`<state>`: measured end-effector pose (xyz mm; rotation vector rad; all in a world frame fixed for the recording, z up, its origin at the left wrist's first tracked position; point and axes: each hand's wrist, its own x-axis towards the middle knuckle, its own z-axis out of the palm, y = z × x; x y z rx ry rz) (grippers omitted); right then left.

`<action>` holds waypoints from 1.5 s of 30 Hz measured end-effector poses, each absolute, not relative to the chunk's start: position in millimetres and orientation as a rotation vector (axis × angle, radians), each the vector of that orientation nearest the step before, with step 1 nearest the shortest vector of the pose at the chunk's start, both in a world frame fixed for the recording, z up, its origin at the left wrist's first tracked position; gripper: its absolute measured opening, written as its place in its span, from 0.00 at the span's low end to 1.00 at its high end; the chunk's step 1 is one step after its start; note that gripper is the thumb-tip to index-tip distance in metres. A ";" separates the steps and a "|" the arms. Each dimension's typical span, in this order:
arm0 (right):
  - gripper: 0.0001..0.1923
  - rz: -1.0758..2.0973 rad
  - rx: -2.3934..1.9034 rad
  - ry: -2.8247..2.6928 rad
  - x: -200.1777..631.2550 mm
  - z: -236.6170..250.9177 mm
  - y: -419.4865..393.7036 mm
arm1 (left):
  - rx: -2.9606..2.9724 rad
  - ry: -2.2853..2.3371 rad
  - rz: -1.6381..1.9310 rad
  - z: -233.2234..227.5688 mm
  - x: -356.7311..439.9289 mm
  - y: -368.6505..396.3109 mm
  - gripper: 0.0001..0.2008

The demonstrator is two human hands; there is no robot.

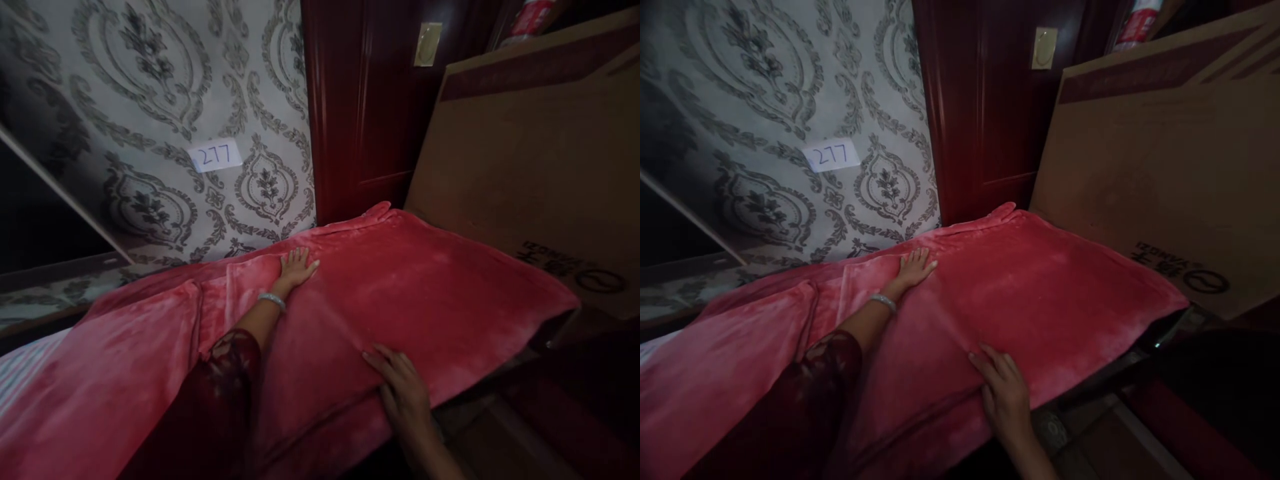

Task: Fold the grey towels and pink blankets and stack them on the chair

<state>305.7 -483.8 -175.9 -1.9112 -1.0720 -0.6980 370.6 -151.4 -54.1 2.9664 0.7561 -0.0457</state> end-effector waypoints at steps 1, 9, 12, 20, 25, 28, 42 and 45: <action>0.26 -0.673 -1.919 -1.075 306.1 -175.3 -484.8 | 2.965 0.734 -0.062 -50.6 364.5 -149.2 0.39; 0.25 -0.546 -1.892 -1.057 306.4 -170.9 -481.3 | 2.992 0.796 -0.112 -47.0 293.8 -116.8 0.34; 0.24 -0.482 -1.892 -1.091 310.4 -166.4 -488.5 | 2.979 0.755 -0.179 -37.2 285.5 -115.9 0.33; 0.23 -0.183 -1.910 -1.283 347.2 -91.6 -496.9 | 3.000 0.657 -0.210 -24.9 208.5 -148.2 0.35; 0.31 -0.261 -2.081 -1.495 320.0 -67.2 -409.2 | 3.051 0.654 -0.076 -45.5 157.4 -152.5 0.37; 0.33 -0.157 -2.246 -1.666 297.2 -87.0 -381.6 | 3.023 0.723 0.000 -57.6 143.7 -150.1 0.38; 0.38 0.243 -2.044 -2.017 186.1 -78.4 -376.6 | 2.901 0.700 0.037 -64.1 140.9 -145.3 0.35; 0.40 0.428 -1.951 -2.019 174.6 -76.0 -391.8 | 2.900 0.706 0.041 -63.6 138.9 -147.7 0.35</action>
